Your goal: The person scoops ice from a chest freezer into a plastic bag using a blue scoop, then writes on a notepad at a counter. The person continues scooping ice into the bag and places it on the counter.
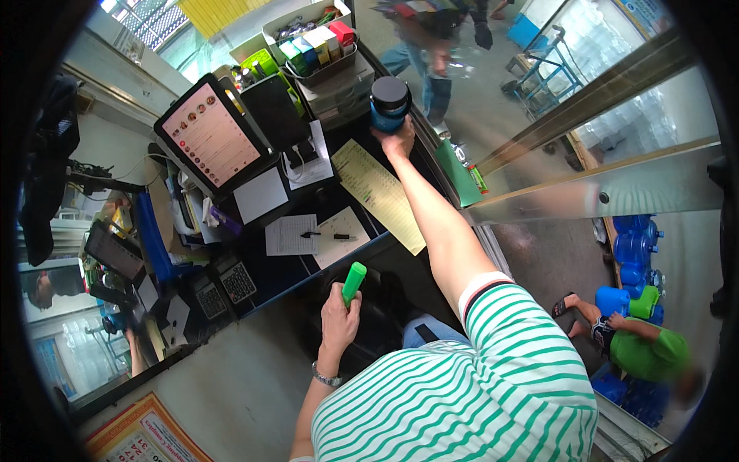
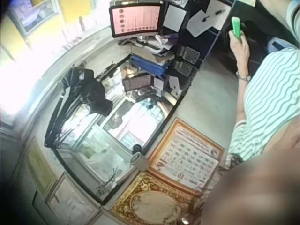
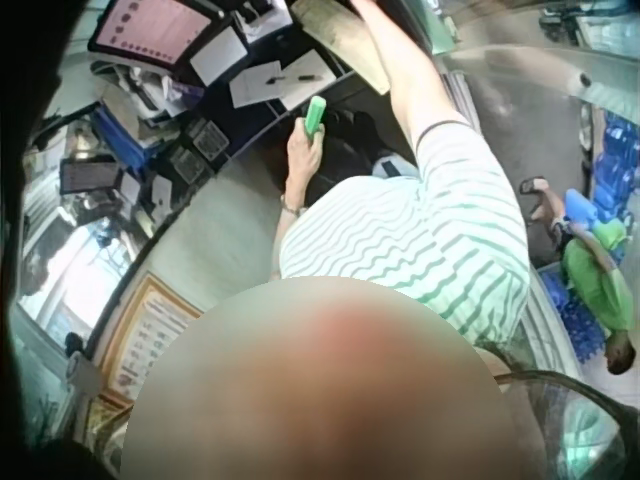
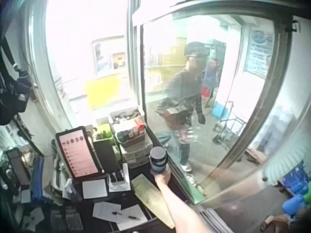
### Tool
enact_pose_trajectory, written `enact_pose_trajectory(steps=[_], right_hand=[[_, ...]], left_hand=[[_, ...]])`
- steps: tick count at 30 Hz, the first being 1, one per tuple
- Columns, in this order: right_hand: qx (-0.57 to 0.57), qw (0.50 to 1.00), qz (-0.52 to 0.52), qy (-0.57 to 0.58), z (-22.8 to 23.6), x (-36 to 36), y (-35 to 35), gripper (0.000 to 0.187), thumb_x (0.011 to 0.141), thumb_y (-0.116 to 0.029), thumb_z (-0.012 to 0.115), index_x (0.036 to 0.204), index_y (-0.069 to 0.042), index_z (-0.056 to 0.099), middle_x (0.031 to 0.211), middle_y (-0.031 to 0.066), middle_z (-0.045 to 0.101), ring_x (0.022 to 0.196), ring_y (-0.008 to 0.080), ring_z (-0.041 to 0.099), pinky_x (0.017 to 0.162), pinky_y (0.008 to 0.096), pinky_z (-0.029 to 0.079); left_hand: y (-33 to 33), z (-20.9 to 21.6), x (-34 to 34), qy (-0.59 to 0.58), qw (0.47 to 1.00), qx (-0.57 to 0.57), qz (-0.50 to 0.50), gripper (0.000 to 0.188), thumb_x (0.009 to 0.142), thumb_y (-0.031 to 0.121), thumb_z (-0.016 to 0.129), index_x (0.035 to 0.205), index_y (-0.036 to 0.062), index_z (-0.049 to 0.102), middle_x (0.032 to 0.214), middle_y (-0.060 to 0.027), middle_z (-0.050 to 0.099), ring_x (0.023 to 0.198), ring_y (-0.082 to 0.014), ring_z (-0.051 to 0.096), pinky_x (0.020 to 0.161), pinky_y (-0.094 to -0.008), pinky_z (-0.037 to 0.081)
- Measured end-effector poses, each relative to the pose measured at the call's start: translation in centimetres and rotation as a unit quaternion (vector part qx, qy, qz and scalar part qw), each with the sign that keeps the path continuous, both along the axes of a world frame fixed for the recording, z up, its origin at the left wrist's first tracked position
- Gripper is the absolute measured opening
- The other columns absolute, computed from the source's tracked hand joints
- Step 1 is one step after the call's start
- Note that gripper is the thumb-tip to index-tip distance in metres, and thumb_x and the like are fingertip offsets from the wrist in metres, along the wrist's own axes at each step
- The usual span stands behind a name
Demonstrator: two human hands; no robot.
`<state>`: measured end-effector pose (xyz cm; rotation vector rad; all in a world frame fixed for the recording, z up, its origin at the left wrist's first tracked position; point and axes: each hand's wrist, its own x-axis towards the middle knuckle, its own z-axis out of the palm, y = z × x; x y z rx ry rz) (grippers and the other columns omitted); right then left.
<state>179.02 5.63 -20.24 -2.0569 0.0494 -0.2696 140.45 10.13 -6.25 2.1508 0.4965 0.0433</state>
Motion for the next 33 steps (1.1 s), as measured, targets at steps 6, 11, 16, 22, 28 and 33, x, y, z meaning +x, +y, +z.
enact_pose_trajectory(steps=[6, 11, 16, 22, 28, 33], right_hand=[[0.018, 0.998, 0.044, 0.029, 0.4, 0.1, -0.4, 0.103, 0.051, -0.026, 0.09, 0.134, 0.0, 0.035, 0.128, 0.0247, 0.048, 0.12, 0.0394, 0.047, 0.101, 0.0432, 0.041], [0.12, 0.901, 0.379, 0.173, 6.7, -12.8, -5.0, 0.094, 0.055, -0.021, 0.089, 0.134, -0.005, 0.042, 0.094, 0.0094, 0.063, 0.076, 0.0133, 0.06, 0.069, 0.0284, 0.051], [0.299, 0.803, 0.471, 0.209, 13.1, -25.0, -7.1, 0.045, 0.074, -0.016, 0.079, 0.114, -0.003, 0.061, 0.078, -0.0002, 0.059, 0.07, 0.0049, 0.053, 0.06, 0.0221, 0.044], [0.245, 0.888, 0.352, 0.165, 17.1, -27.5, -8.7, 0.019, 0.084, -0.012, 0.066, 0.074, 0.003, 0.06, 0.062, 0.0037, 0.057, 0.059, 0.0056, 0.052, 0.052, 0.0233, 0.04], [0.184, 0.912, 0.346, 0.118, 20.3, -28.3, -12.2, 0.011, 0.083, -0.007, 0.065, 0.079, 0.003, 0.065, 0.067, 0.0051, 0.063, 0.06, 0.0064, 0.055, 0.054, 0.0214, 0.042], [0.139, 0.934, 0.326, 0.047, 23.2, -28.5, -13.7, 0.01, 0.079, -0.006, 0.066, 0.076, 0.003, 0.063, 0.063, 0.008, 0.061, 0.055, 0.0105, 0.057, 0.05, 0.0247, 0.042]], left_hand=[[1.0, 0.0, 1.8, -0.008, 1.0, -0.007, 0.029, 0.016, 0.086, 0.01, 0.058, 0.091, 0.003, 0.045, 0.069, -0.0225, 0.055, 0.069, -0.0444, 0.056, 0.059, -0.0486, 0.042], [2.6, 0.0, 4.0, -0.053, 0.994, 0.038, 0.081, 0.019, 0.083, 0.009, 0.062, 0.085, 0.0017, 0.044, 0.062, -0.0215, 0.053, 0.062, -0.0424, 0.056, 0.053, -0.0461, 0.042], [1.0, 0.1, 5.0, -0.105, 0.978, 0.18, -0.019, 0.019, 0.072, 0.005, 0.067, 0.071, 0.0037, 0.048, 0.064, -0.0164, 0.057, 0.062, -0.0362, 0.059, 0.052, -0.0407, 0.046], [-0.3, 1.2, 5.6, -0.202, 0.956, 0.198, -0.08, 0.024, 0.066, 0.003, 0.068, 0.064, 0.0046, 0.045, 0.059, -0.0118, 0.051, 0.056, -0.032, 0.056, 0.049, -0.0375, 0.043], [-1.8, 2.6, 6.0, -0.224, 0.947, 0.152, -0.17, 0.029, 0.063, 0.008, 0.071, 0.064, 0.0074, 0.042, 0.059, -0.0085, 0.049, 0.051, -0.0288, 0.051, 0.048, -0.0369, 0.04], [-2.2, 0.7, 6.4, -0.216, 0.95, 0.152, -0.168, 0.026, 0.065, 0.008, 0.07, 0.064, 0.0051, 0.043, 0.059, -0.0116, 0.049, 0.052, -0.0296, 0.052, 0.048, -0.0372, 0.04]])
